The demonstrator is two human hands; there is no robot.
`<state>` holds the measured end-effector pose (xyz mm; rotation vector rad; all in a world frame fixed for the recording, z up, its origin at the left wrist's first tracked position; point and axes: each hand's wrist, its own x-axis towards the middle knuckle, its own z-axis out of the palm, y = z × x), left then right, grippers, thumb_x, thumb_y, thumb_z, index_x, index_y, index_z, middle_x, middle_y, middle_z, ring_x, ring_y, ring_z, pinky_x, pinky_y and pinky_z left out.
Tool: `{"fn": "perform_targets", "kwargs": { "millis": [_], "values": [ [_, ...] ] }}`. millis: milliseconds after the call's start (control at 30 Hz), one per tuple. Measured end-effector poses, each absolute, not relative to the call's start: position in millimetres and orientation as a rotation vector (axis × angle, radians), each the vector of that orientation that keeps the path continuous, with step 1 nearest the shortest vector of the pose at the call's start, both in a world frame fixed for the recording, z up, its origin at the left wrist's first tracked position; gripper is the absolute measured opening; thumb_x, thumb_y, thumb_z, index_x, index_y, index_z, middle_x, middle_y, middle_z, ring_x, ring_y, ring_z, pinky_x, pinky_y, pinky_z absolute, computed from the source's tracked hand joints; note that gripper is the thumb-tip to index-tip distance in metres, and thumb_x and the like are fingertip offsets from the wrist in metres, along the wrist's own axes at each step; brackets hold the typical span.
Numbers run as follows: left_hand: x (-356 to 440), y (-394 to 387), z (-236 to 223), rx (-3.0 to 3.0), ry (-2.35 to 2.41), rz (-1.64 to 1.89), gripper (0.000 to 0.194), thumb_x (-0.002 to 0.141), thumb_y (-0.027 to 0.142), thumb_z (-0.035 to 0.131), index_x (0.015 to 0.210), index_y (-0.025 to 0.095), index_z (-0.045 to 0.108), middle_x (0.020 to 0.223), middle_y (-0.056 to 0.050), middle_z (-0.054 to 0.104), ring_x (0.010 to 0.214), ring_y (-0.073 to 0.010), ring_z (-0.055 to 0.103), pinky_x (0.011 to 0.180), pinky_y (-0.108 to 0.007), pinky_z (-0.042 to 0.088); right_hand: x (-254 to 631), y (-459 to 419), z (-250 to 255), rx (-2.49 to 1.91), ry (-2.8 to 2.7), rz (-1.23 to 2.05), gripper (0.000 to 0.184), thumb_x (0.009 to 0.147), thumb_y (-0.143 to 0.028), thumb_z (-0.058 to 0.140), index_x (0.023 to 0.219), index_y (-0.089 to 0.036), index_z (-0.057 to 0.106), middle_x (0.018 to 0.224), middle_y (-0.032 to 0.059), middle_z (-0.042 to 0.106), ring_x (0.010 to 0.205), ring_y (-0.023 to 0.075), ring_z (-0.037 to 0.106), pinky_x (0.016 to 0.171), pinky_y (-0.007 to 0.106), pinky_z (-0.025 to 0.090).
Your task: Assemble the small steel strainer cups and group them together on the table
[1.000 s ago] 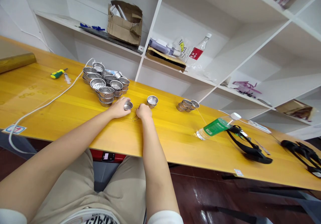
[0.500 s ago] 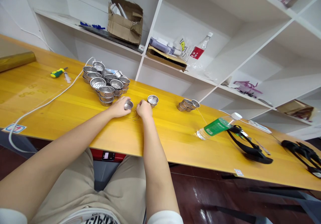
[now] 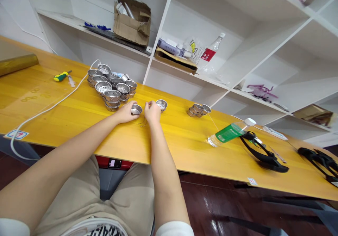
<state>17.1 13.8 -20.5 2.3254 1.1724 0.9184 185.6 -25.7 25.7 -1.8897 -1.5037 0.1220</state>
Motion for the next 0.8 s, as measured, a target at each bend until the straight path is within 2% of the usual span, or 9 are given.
{"fn": "perform_targets", "kwargs": {
  "millis": [233,400,533,800],
  "values": [
    [17,13,-17,2.307,1.137,1.102,0.066,0.074,0.037,0.076,0.133,0.019,0.051,0.136,-0.013,0.061,0.127,-0.0304,0.061,0.110,-0.041,0.048,189,-14,15,-1.749,-1.359,0.287,0.021,0.100,-0.036,0.052,0.098,-0.019,0.064,0.084,0.0053,0.074,0.076,0.0177,0.068,0.074,0.025,0.048],
    [17,15,-19,2.323,1.111,1.094,0.068,0.073,0.036,0.076,0.134,0.019,0.050,0.136,-0.013,0.061,0.127,-0.0304,0.060,0.111,-0.042,0.048,187,-11,13,-1.668,-1.296,0.434,0.018,0.100,-0.035,0.052,0.099,-0.019,0.061,0.072,0.0001,0.069,0.059,0.0144,0.066,0.063,0.023,0.049],
    [17,15,-19,2.318,1.120,1.076,0.068,0.074,0.036,0.076,0.134,0.019,0.050,0.137,-0.013,0.061,0.128,-0.0313,0.060,0.111,-0.043,0.047,186,-13,14,-1.668,-1.289,0.462,0.017,0.099,-0.036,0.055,0.096,-0.020,0.061,0.065,-0.0038,0.064,0.054,0.0137,0.064,0.060,0.022,0.048],
    [17,13,-17,2.311,1.129,1.072,0.071,0.072,0.034,0.076,0.136,0.019,0.049,0.139,-0.014,0.060,0.129,-0.0311,0.060,0.112,-0.043,0.048,185,-12,17,-1.555,-1.175,0.595,0.012,0.097,-0.030,0.057,0.090,-0.020,0.056,0.074,-0.0021,0.067,0.052,0.0104,0.061,0.056,0.021,0.047]
  ]
}}
